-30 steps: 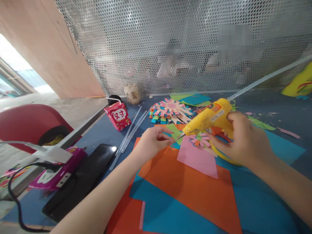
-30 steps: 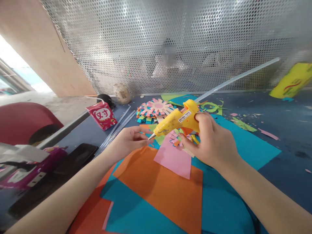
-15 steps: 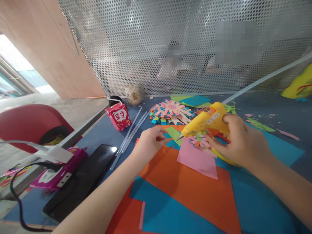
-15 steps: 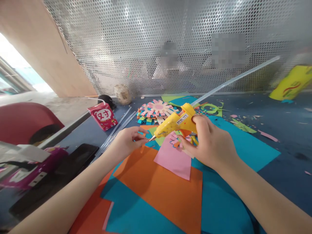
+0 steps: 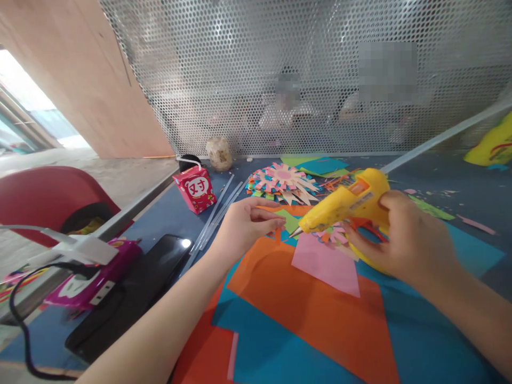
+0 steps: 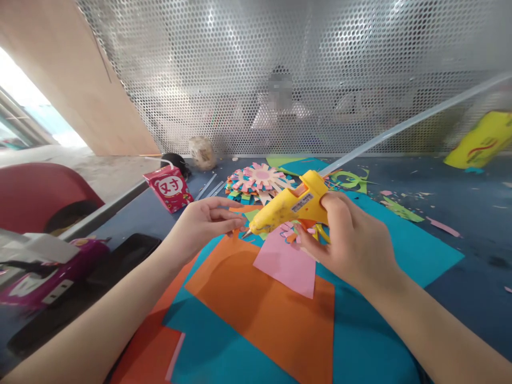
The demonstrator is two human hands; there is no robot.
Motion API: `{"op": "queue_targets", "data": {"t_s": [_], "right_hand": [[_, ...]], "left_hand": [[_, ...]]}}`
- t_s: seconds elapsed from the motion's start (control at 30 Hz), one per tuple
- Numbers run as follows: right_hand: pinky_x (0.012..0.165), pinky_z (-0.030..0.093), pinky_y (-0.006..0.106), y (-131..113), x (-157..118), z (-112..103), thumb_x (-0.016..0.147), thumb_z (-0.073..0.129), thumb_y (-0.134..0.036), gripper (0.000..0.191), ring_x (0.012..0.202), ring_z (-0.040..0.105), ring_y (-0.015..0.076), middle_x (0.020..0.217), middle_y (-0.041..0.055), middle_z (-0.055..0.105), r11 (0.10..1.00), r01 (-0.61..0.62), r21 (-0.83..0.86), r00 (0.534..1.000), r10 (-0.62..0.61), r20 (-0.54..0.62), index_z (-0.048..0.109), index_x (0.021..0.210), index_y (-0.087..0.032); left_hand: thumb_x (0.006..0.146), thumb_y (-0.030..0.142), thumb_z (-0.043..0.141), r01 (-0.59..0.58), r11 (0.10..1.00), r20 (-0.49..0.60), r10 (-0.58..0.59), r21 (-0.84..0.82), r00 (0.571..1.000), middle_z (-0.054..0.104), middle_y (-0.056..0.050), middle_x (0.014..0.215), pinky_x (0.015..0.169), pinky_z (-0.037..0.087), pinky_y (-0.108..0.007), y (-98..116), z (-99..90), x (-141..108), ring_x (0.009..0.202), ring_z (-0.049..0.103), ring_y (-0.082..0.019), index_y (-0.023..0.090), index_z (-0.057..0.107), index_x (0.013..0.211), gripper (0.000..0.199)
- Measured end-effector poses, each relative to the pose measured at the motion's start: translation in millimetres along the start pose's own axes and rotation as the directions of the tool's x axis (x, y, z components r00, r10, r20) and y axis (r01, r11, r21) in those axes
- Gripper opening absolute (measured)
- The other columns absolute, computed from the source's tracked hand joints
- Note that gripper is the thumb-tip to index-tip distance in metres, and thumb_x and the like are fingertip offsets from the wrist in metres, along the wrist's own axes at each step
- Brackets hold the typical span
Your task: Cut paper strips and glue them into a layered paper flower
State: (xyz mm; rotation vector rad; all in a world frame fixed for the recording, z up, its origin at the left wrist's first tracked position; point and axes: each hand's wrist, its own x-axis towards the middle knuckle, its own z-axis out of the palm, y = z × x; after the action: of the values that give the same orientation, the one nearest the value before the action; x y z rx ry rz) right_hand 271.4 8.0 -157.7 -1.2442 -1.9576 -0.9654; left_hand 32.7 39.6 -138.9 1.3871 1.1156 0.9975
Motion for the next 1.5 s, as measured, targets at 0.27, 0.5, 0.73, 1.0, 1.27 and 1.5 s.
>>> {"op": "queue_targets", "data": {"t_s": [0.27, 0.5, 0.73, 1.0, 1.27, 1.5], "right_hand": [[0.037, 0.027, 0.026, -2.3, -3.0, 2.9, 0.082, 0.050, -0.038, 0.023, 0.068, 0.063, 0.0208, 0.084, 0.0083, 0.061, 0.989, 0.147, -0.006, 0.989, -0.147, -0.026, 0.040, 0.091, -0.019], [0.037, 0.028, 0.027, -4.8, -3.6, -1.9, 0.083, 0.043, -0.043, 0.021, 0.055, 0.058, 0.0206, 0.077, 0.0055, 0.058, 0.998, 0.030, 0.049, 0.998, -0.032, 0.055, 0.037, 0.088, -0.023], [0.038, 0.027, 0.027, -4.9, -3.9, -1.3, 0.083, 0.043, -0.041, 0.020, 0.053, 0.055, 0.0189, 0.078, 0.0052, 0.056, 0.998, 0.032, 0.056, 0.999, -0.034, 0.042, 0.037, 0.090, -0.024], [0.039, 0.027, 0.027, -3.1, -6.1, -1.6, 0.084, 0.044, -0.036, 0.018, 0.050, 0.049, 0.0162, 0.079, 0.0057, 0.054, 0.995, 0.079, 0.067, 0.996, -0.082, 0.038, 0.036, 0.092, -0.022], [0.040, 0.029, 0.027, -2.7, -4.6, -2.5, 0.083, 0.045, -0.034, 0.015, 0.051, 0.051, 0.0169, 0.076, 0.0045, 0.053, 0.992, 0.082, 0.093, 0.996, -0.085, 0.035, 0.036, 0.089, -0.023], [0.041, 0.029, 0.028, -2.3, -6.8, 0.1, 0.082, 0.047, -0.032, 0.016, 0.060, 0.056, 0.0203, 0.078, 0.0049, 0.055, 0.992, 0.088, 0.089, 0.996, -0.090, 0.009, 0.036, 0.090, -0.024]], "left_hand": [[0.068, 0.009, 0.066, 0.037, 0.998, 0.033, -0.039, 0.041, 0.999, 0.066, 0.001, 0.057, 0.051, 0.048, -0.017, -4.3, 6.0, 0.1, 0.050, 0.060, -0.008, 0.013, 0.060, 0.083, 0.017], [0.069, 0.007, 0.066, 0.044, 0.997, 0.016, -0.045, 0.062, 0.999, 0.066, 0.000, 0.058, 0.051, 0.051, -0.021, -4.0, 3.4, 0.5, 0.050, 0.062, -0.010, 0.012, 0.059, 0.080, 0.014], [0.069, 0.007, 0.066, 0.026, 0.998, 0.019, -0.027, 0.061, 0.999, 0.065, 0.000, 0.057, 0.050, 0.051, -0.020, -5.7, 2.8, 1.2, 0.050, 0.061, -0.010, 0.013, 0.058, 0.079, 0.013], [0.069, 0.008, 0.066, 0.026, 0.997, 0.025, -0.028, 0.073, 0.999, 0.066, 0.000, 0.059, 0.050, 0.051, -0.018, -4.9, 1.9, -0.3, 0.049, 0.061, -0.009, 0.013, 0.058, 0.078, 0.013], [0.070, 0.008, 0.065, 0.038, 0.996, 0.024, -0.040, 0.078, 0.999, 0.065, 0.000, 0.058, 0.051, 0.051, -0.018, -3.3, 1.7, -0.2, 0.049, 0.061, -0.008, 0.013, 0.057, 0.078, 0.012], [0.071, 0.008, 0.064, 0.044, 0.995, 0.022, -0.046, 0.094, 0.999, 0.065, 0.000, 0.058, 0.052, 0.051, -0.020, -2.9, 1.8, -0.2, 0.050, 0.060, -0.009, 0.013, 0.057, 0.079, 0.012]]}}
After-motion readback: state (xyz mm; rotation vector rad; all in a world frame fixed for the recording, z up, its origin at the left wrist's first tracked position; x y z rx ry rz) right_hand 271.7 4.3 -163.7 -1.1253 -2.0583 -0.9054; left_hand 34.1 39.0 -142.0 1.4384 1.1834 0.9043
